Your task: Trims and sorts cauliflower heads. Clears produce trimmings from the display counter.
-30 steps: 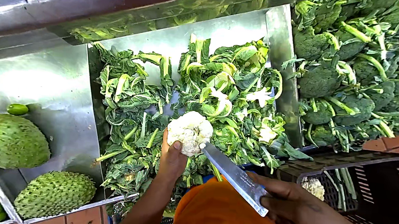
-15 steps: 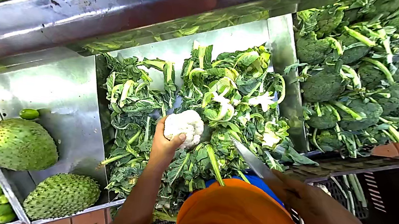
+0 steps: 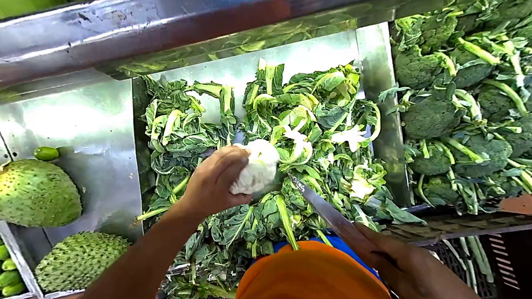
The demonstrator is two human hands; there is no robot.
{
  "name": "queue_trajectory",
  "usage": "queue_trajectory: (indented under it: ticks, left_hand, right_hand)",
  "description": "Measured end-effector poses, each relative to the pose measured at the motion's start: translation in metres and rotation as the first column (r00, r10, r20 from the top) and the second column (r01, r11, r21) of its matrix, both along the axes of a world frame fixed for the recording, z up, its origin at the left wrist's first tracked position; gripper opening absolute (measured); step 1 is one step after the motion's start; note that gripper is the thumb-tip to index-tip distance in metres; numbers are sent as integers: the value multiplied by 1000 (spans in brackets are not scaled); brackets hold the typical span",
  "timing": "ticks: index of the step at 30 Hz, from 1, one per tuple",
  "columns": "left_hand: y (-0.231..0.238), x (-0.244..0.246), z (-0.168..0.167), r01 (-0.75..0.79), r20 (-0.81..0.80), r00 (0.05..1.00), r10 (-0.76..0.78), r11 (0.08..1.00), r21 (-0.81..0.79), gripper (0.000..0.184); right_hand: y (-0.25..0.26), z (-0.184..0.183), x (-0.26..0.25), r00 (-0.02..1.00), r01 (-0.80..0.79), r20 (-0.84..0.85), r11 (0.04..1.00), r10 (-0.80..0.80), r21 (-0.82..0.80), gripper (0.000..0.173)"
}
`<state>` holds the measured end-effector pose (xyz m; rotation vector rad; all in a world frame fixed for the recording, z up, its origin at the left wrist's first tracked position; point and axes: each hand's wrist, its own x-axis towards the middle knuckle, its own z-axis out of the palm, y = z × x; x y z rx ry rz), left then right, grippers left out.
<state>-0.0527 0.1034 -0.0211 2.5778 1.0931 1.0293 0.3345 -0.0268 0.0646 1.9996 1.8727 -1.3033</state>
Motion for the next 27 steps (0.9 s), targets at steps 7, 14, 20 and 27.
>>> queue_trajectory:
  ticks: [7, 14, 20, 27]
  left_hand:
    - [21, -12, 24, 30, -48, 999, -26, 997, 69, 63]
    - [30, 1, 21, 157, 518, 739, 431, 638, -754, 92]
    - [2, 12, -8, 559, 801, 247, 546, 595, -578, 93]
    - [-7, 13, -6, 505, 819, 272, 505, 650, -568, 93]
  right_hand:
    - [-5, -3, 4, 1000, -18, 6, 999, 18, 27, 51]
    - [-10, 5, 2, 989, 28, -151, 980, 2, 199, 49]
    - [-11, 39, -16, 977, -18, -200, 962, 74, 271, 46]
    - [7, 43, -42, 986, -140, -14, 879, 165, 456, 48]
